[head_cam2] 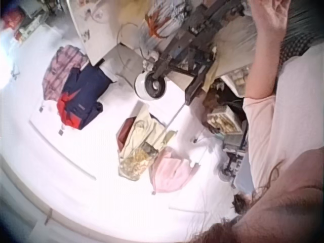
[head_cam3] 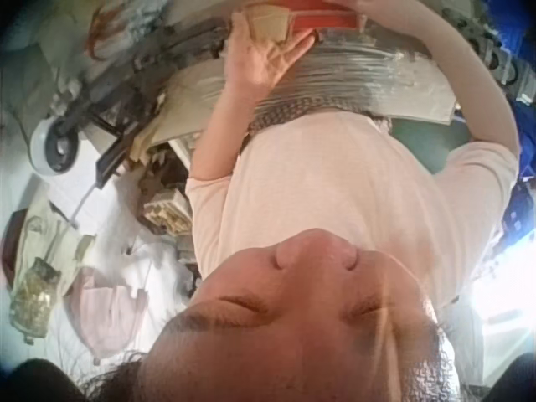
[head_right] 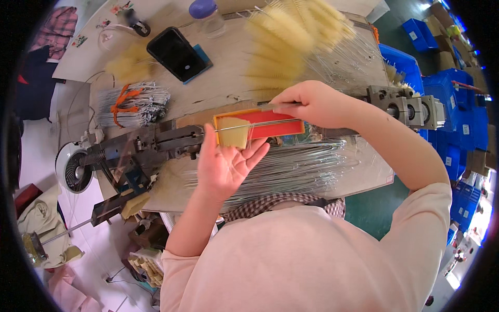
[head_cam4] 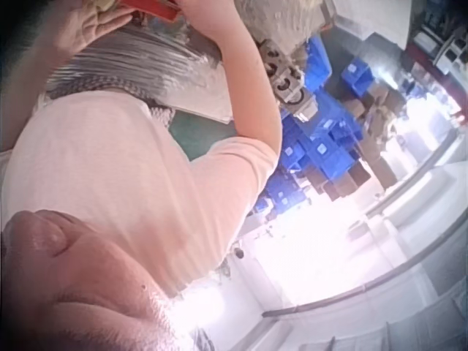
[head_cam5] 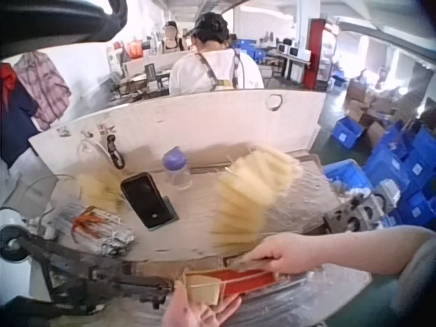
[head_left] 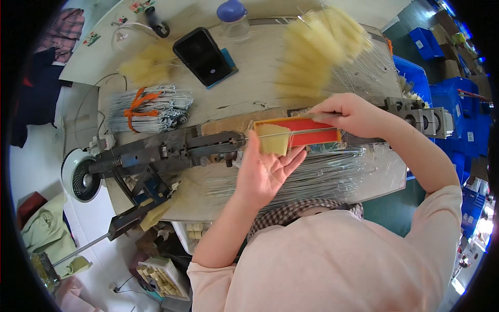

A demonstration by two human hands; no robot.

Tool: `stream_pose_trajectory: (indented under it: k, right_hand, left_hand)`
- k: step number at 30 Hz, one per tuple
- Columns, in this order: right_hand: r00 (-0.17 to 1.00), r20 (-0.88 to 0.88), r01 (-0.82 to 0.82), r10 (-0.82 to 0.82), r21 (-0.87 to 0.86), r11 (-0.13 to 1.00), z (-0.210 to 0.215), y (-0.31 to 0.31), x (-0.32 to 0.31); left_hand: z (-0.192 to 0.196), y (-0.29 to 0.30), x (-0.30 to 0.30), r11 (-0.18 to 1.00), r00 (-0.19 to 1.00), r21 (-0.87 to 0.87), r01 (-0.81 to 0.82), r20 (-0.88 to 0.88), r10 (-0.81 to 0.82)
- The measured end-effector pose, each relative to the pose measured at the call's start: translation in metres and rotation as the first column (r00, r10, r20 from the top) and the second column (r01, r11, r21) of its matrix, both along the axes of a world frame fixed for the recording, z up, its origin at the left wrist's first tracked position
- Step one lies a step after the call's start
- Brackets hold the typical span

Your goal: The person loads bristles into wires on a machine, trims them using a metal tool, and operates the machine to twist the wires into bottle brushes before placing them into bins.

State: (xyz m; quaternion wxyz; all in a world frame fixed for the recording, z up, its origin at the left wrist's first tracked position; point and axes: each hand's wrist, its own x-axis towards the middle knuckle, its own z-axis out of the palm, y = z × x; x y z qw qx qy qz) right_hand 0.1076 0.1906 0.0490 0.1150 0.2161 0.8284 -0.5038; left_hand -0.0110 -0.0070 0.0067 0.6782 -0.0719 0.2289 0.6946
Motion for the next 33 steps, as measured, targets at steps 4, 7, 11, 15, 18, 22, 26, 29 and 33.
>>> stream_pose_trajectory:
  k: [4, 7, 11, 15, 18, 22, 26, 29, 33]
  right_hand:
    - [0.985, -0.15, 0.11, -0.083, 0.175, 0.978, 0.014, 0.002, 0.014]
    - [0.92, -0.38, 0.155, 0.095, 0.575, 0.804, 0.023, -0.025, 0.015]
    - [0.854, -0.422, 0.078, 0.304, 0.681, 0.728, 0.01, -0.073, 0.007]
    - [0.879, -0.355, 0.095, 0.318, 0.784, 0.613, 0.007, -0.068, -0.001]
    - [0.858, -0.425, 0.143, 0.288, 0.737, 0.66, 0.008, -0.053, -0.009]
    - [0.865, -0.336, 0.055, 0.374, 0.803, 0.594, 0.008, -0.043, -0.01]
    - [0.908, -0.17, -0.083, 0.383, 0.823, 0.562, 0.017, -0.025, 0.004]
    - [0.894, -0.198, -0.058, 0.403, 0.839, 0.541, 0.007, -0.034, -0.004]
    - [0.881, -0.214, -0.07, 0.421, 0.823, 0.564, 0.012, -0.028, 0.005]
  left_hand:
    - [-0.004, 0.004, 0.011, 0.998, 0.996, -0.007, -0.059, -0.066, 0.058]
    - [-0.01, -0.004, 0.005, 0.997, 0.994, 0.041, -0.072, -0.082, 0.075]
    - [-0.01, -0.011, 0.002, 0.995, 0.995, 0.08, -0.053, -0.075, 0.059]
    - [-0.011, -0.006, 0.001, 0.986, 0.994, 0.144, -0.079, 0.081, 0.068]
    - [-0.007, -0.005, 0.001, 0.99, 0.999, 0.133, -0.038, 0.005, 0.038]
    - [-0.006, -0.005, -0.001, 0.991, 0.999, 0.125, -0.048, 0.013, 0.047]
    - [-0.004, -0.002, 0.0, 0.995, 0.998, 0.078, -0.058, -0.007, 0.059]
    - [-0.006, -0.003, -0.003, 0.994, 0.997, 0.075, -0.082, -0.007, 0.083]
    - [-0.005, -0.004, -0.001, 0.995, 0.994, 0.05, -0.089, -0.054, 0.091]
